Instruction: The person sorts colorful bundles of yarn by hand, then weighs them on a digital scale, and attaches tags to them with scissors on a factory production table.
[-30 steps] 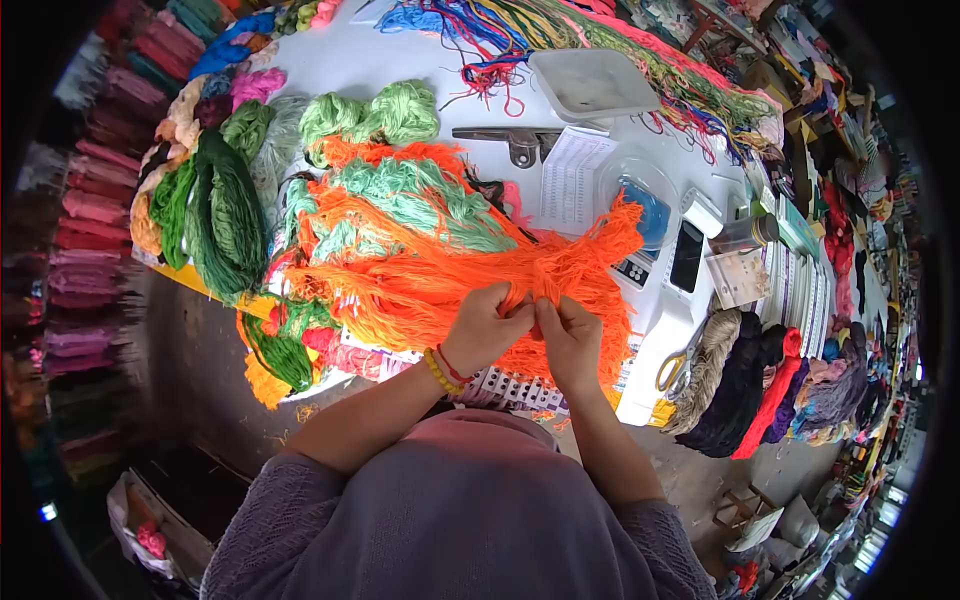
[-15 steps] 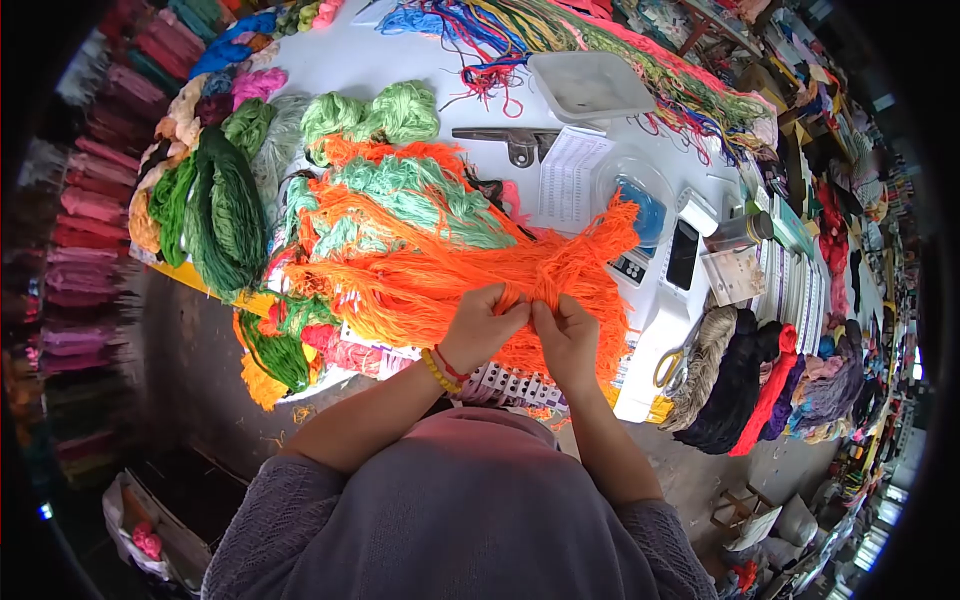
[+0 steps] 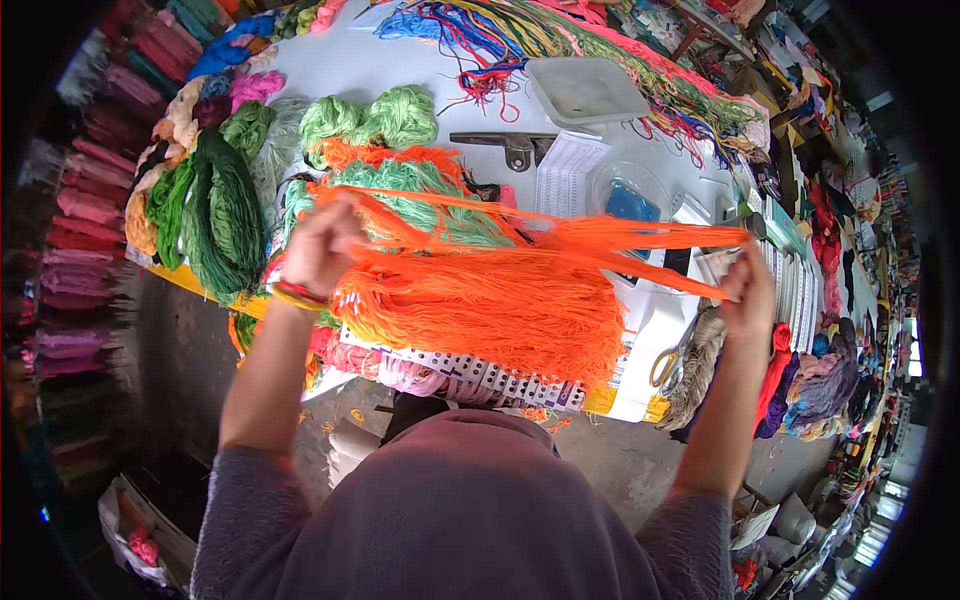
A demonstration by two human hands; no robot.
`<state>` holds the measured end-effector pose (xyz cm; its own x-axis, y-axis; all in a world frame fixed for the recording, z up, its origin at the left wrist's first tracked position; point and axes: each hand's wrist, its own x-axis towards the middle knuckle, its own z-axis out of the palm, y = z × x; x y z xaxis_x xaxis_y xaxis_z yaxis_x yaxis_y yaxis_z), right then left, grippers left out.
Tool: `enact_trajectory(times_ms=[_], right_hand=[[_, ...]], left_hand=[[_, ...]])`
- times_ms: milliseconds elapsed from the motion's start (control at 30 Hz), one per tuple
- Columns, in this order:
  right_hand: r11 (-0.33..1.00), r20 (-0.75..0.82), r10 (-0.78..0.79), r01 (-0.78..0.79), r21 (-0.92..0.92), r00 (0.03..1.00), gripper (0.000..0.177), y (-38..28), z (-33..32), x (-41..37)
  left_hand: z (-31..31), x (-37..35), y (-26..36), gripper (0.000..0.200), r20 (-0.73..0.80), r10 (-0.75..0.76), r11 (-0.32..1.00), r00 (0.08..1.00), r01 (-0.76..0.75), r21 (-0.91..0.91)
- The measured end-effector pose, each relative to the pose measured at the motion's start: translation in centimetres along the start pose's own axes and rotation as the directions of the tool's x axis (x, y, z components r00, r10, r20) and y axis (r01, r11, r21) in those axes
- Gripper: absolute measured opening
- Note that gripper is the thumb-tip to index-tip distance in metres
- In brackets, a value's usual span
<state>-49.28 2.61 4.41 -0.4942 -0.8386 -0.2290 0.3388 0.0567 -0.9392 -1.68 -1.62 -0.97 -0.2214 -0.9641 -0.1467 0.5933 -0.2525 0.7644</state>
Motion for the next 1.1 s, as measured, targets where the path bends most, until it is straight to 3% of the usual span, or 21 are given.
enact_trajectory(times_ms=[33, 100, 133, 200, 267, 367, 400, 433, 467, 500, 533, 567, 633, 667, 700, 767, 833, 900, 1000, 1067, 1100], right_hand=[[0.994, -0.031, -0.055, 0.052, -0.091, 0.998, 0.014, -1.7, -1.3, 0.6], [0.955, -0.121, -0.178, 0.142, -0.261, 0.977, 0.014, -4.6, -4.6, 2.2], [0.901, -0.172, -0.252, 0.166, -0.401, 0.952, 0.015, -5.6, -7.3, 3.8], [0.799, -0.234, -0.373, 0.182, -0.572, 0.898, 0.018, -7.4, -10.2, 4.4], [0.703, -0.308, -0.483, 0.154, -0.695, 0.820, 0.018, -9.0, -13.8, 5.7], [0.599, -0.272, -0.585, 0.182, -0.780, 0.764, 0.022, -10.6, -21.0, 7.6], [0.451, -0.201, -0.666, 0.172, -0.876, 0.719, 0.028, -10.9, -22.8, 7.8], [0.448, -0.202, -0.669, 0.171, -0.878, 0.716, 0.028, -11.4, -24.0, 7.3], [0.303, -0.218, -0.720, 0.016, -0.953, 0.659, 0.030, -11.9, -25.2, 6.5], [0.159, -0.219, -0.773, -0.152, -0.976, 0.596, 0.033, -12.3, -26.0, 5.7], [0.165, -0.147, -0.754, -0.032, -0.986, 0.641, 0.032, -12.7, -25.1, 4.2], [0.161, -0.148, -0.756, -0.038, -0.986, 0.638, 0.032, -13.1, -24.8, 4.0], [0.140, 0.058, -0.498, 0.146, -0.979, 0.865, 0.033, -13.7, -24.1, 4.3], [0.124, 0.032, -0.380, 0.086, -0.989, 0.924, 0.032, -14.6, -22.0, 3.7], [0.125, 0.029, -0.386, 0.083, -0.989, 0.922, 0.032, -15.0, -18.6, 2.4], [0.402, -0.010, -0.288, 0.112, -0.909, 0.957, 0.028, -15.9, -11.7, -0.2], [0.516, -0.034, -0.323, 0.146, -0.844, 0.946, 0.024, -18.1, -9.7, -0.4], [0.463, -0.037, -0.430, 0.185, -0.867, 0.902, 0.022, -20.0, -5.9, -1.2], [0.433, 0.127, -0.535, 0.400, -0.808, 0.835, 0.026, -23.8, -7.4, 2.8], [0.207, 0.126, -0.612, 0.312, -0.927, 0.781, 0.031, -26.5, -5.9, 3.0], [0.207, 0.131, -0.611, 0.317, -0.926, 0.781, 0.031, -27.6, -6.0, 4.0]], left_hand=[[-2.0, 0.1, 1.5, 0.017, -0.118, 0.057, 0.990, 0.991, -0.041, 0.135], [-6.0, 0.0, 4.8, 0.019, -0.198, 0.102, 0.952, 0.975, -0.038, 0.304], [-8.1, 0.0, 5.9, 0.017, -0.349, 0.128, 0.939, 0.928, 0.000, 0.344], [-11.6, -0.9, 8.4, 0.012, -0.471, 0.184, 0.922, 0.863, 0.015, 0.388], [-15.9, -1.7, 10.4, 0.014, -0.623, 0.304, 0.864, 0.721, 0.067, 0.499], [-20.8, -3.2, 13.7, 0.019, -0.695, 0.436, 0.785, 0.572, 0.136, 0.604], [-22.4, -4.0, 15.2, 0.020, -0.692, 0.493, 0.703, 0.526, 0.227, 0.674], [-26.7, -5.3, 17.1, 0.020, -0.645, 0.579, 0.598, 0.499, 0.277, 0.752], [-31.0, -6.5, 19.0, 0.022, -0.591, 0.659, 0.485, 0.466, 0.337, 0.807], [-35.2, -8.0, 20.7, 0.022, -0.527, 0.719, 0.499, 0.453, 0.191, 0.845], [-38.4, -9.3, 22.8, 0.023, -0.499, 0.746, 0.418, 0.440, 0.274, 0.866], [-41.4, -10.7, 24.9, 0.026, -0.470, 0.773, 0.335, 0.426, 0.356, 0.872], [-33.9, -10.4, 23.4, 0.026, -0.673, 0.665, 0.513, 0.323, 0.457, 0.727], [-30.8, -9.0, 21.7, 0.025, -0.719, 0.602, 0.596, 0.347, 0.405, 0.694], [-28.1, -7.6, 20.2, 0.024, -0.758, 0.535, 0.674, 0.374, 0.352, 0.650], [-24.3, -5.0, 16.4, 0.019, -0.725, 0.338, 0.778, 0.601, 0.255, 0.574], [-16.0, -2.5, 11.7, 0.015, -0.662, 0.216, 0.835, 0.717, 0.216, 0.506], [-8.6, -1.0, 7.6, 0.015, -0.565, 0.112, 0.844, 0.818, 0.222, 0.489], [-2.2, -0.2, 3.6, 0.009, -0.390, 0.028, 0.804, 0.920, 0.211, 0.556], [1.3, -0.4, 2.0, 0.008, -0.255, -0.081, 0.831, 0.963, 0.207, 0.516], [2.7, -0.6, 1.2, 0.009, -0.179, -0.132, 0.848, 0.975, 0.204, 0.489]])
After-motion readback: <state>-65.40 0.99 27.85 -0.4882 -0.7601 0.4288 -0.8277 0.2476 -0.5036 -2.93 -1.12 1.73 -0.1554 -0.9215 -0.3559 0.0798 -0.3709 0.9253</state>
